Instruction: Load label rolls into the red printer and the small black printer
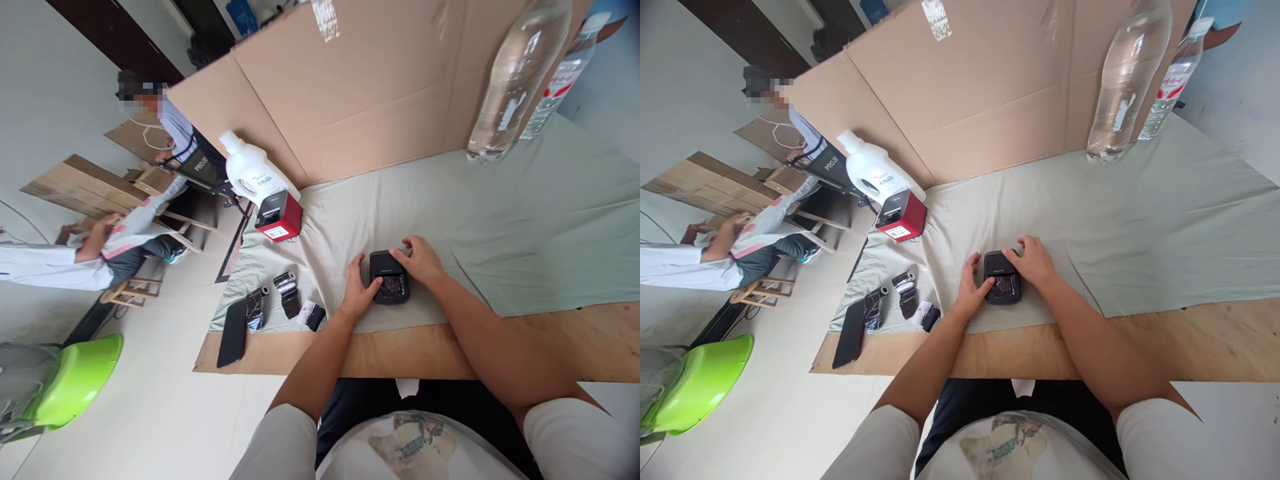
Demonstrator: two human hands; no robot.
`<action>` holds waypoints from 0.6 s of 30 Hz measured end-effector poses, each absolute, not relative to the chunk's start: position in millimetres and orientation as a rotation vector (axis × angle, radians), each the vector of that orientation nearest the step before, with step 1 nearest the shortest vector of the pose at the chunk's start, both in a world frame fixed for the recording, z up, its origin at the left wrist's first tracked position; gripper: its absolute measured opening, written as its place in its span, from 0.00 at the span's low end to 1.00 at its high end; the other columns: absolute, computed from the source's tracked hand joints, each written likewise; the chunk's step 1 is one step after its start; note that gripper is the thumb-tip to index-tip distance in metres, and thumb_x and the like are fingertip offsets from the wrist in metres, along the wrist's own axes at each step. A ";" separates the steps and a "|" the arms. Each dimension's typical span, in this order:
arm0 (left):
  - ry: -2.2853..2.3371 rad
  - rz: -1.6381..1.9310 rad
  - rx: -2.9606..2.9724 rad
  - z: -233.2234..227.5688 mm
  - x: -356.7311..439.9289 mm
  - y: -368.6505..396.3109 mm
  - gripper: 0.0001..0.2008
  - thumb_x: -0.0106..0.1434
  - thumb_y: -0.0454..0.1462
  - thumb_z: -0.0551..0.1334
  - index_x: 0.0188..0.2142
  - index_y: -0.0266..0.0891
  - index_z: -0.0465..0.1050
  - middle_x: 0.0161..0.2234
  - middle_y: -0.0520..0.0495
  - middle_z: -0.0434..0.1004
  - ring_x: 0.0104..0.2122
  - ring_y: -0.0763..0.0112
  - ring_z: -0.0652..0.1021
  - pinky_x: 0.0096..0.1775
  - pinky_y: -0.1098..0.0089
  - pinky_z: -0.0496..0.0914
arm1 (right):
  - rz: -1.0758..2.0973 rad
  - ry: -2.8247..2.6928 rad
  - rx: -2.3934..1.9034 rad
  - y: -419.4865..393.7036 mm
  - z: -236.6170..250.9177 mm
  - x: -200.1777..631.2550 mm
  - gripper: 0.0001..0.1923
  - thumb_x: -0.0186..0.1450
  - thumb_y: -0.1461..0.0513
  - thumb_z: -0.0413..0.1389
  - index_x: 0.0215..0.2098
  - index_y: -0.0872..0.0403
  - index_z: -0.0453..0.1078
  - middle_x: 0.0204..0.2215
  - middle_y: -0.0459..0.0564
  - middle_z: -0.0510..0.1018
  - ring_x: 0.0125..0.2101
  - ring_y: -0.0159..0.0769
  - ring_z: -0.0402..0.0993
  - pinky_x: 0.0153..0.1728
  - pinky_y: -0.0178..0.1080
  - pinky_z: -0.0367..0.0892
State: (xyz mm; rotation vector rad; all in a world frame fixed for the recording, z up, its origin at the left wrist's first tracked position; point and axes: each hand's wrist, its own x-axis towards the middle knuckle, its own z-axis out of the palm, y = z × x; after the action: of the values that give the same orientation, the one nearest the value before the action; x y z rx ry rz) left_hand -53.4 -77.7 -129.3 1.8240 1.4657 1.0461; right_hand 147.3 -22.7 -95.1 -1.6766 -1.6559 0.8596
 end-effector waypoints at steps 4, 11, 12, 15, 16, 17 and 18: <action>1.395 0.955 1.850 -127.4 -57.3 -76.5 0.37 0.63 0.55 0.59 0.65 0.38 0.56 0.62 0.33 0.63 0.64 0.47 0.62 0.65 0.45 0.53 | 0.864 -2.017 -1.854 -33.8 -77.1 149.4 0.28 0.67 0.40 0.47 0.42 0.55 0.71 0.40 0.63 0.79 0.43 0.53 0.77 0.43 0.49 0.68; 1.074 1.169 1.395 -113.6 -51.1 -84.8 0.40 0.61 0.55 0.64 0.66 0.44 0.52 0.66 0.37 0.57 0.60 0.53 0.69 0.60 0.54 0.65 | 1.321 -1.735 -1.288 -35.2 -89.6 151.6 0.36 0.56 0.44 0.64 0.55 0.52 0.62 0.47 0.55 0.77 0.44 0.44 0.76 0.44 0.45 0.72; 1.067 1.184 1.329 -113.0 -49.9 -84.5 0.39 0.61 0.55 0.64 0.65 0.44 0.53 0.65 0.38 0.59 0.60 0.54 0.69 0.60 0.55 0.65 | 1.382 -1.705 -1.212 -34.3 -93.1 151.4 0.38 0.55 0.45 0.65 0.56 0.52 0.61 0.50 0.55 0.75 0.46 0.44 0.76 0.46 0.46 0.72; 1.071 1.142 1.208 -114.2 -49.0 -81.8 0.41 0.56 0.55 0.69 0.63 0.44 0.57 0.59 0.39 0.67 0.58 0.55 0.71 0.59 0.56 0.65 | 1.538 -1.688 -1.113 -31.1 -99.2 152.2 0.42 0.52 0.46 0.67 0.59 0.52 0.60 0.56 0.57 0.72 0.54 0.47 0.72 0.54 0.49 0.69; 1.070 1.119 1.186 -115.0 -49.3 -80.9 0.42 0.55 0.55 0.69 0.63 0.43 0.58 0.58 0.39 0.68 0.57 0.55 0.71 0.58 0.56 0.66 | 1.577 -1.698 -1.109 -30.1 -99.5 153.2 0.43 0.52 0.46 0.68 0.60 0.52 0.60 0.57 0.57 0.72 0.56 0.49 0.70 0.56 0.50 0.68; 1.068 1.105 1.175 -115.4 -49.9 -80.2 0.42 0.54 0.55 0.70 0.63 0.43 0.58 0.57 0.39 0.69 0.57 0.55 0.71 0.58 0.56 0.66 | 1.603 -1.710 -1.111 -29.2 -98.9 154.3 0.43 0.52 0.46 0.68 0.60 0.52 0.61 0.56 0.57 0.72 0.56 0.49 0.70 0.57 0.51 0.67; 1.067 1.099 1.178 -115.5 -50.4 -79.7 0.43 0.54 0.54 0.71 0.62 0.43 0.58 0.57 0.39 0.69 0.57 0.55 0.72 0.58 0.56 0.67 | 1.611 -1.721 -1.114 -28.5 -97.8 155.4 0.43 0.51 0.47 0.68 0.59 0.52 0.61 0.56 0.57 0.72 0.56 0.50 0.70 0.57 0.51 0.67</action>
State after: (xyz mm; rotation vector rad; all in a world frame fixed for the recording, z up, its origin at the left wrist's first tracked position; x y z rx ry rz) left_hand -50.4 -79.7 -115.5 1.1782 1.0674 1.0995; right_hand 155.4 -28.5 -97.8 -1.1142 -1.7205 1.6109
